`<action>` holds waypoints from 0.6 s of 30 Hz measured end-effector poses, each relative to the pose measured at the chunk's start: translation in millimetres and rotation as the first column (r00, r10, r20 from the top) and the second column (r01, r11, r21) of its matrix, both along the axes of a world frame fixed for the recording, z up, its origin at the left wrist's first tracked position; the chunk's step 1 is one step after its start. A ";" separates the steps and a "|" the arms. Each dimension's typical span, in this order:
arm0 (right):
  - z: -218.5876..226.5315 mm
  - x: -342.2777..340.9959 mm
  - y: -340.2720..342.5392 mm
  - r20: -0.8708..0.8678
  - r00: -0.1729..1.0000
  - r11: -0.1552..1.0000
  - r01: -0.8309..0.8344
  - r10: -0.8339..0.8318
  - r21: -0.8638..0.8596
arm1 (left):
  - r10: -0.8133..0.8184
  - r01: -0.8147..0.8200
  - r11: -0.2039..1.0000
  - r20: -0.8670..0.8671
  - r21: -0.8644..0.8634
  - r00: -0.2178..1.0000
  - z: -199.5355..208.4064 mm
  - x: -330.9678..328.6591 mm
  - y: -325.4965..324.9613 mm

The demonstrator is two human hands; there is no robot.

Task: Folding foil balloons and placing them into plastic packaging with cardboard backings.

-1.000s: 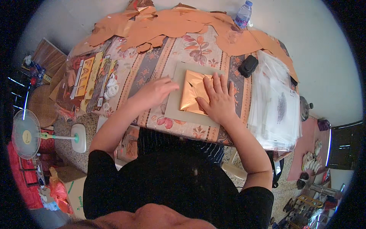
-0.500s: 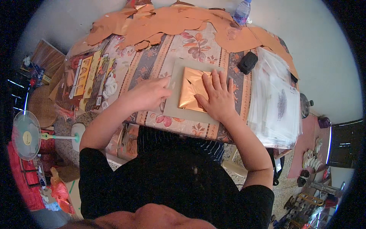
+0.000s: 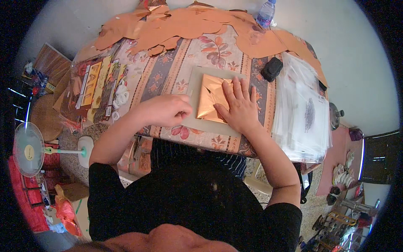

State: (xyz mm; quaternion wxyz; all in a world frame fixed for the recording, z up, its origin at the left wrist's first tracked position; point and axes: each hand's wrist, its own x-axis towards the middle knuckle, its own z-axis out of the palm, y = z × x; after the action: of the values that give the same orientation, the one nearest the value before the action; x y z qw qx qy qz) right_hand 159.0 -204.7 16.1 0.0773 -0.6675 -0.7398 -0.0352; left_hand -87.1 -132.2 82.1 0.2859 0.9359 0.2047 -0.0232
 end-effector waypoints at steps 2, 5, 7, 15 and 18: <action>-0.4 0.3 -0.7 0.000 1.000 1.000 0.003 -0.003 -0.003 | 0.001 -0.001 0.999 0.009 0.034 1.000 -3.8 4.0 -2.2; -0.6 0.8 -0.7 -0.003 1.000 1.000 0.002 -0.002 0.001 | 0.027 -0.023 0.997 -0.059 0.069 0.998 -2.1 6.5 -6.5; 0.6 0.5 -0.3 -0.002 1.000 1.000 0.001 -0.001 -0.003 | 0.003 -0.003 0.994 -0.002 0.113 1.000 -8.8 1.6 -4.9; -0.8 0.9 0.7 0.009 1.000 1.000 -0.002 0.002 0.010 | -0.073 0.059 0.986 0.083 0.157 0.994 -12.1 -1.8 -0.6; -0.6 1.2 -0.1 0.000 1.000 1.000 0.001 -0.001 0.009 | -0.034 0.041 0.997 -0.105 0.064 0.994 -9.4 0.1 2.1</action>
State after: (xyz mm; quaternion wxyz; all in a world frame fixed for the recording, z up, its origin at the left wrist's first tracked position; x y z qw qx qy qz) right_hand 160.2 -204.8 15.5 0.0803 -0.6676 -0.7392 -0.0383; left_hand -87.0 -130.1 72.7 0.2431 0.9460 0.2025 -0.0703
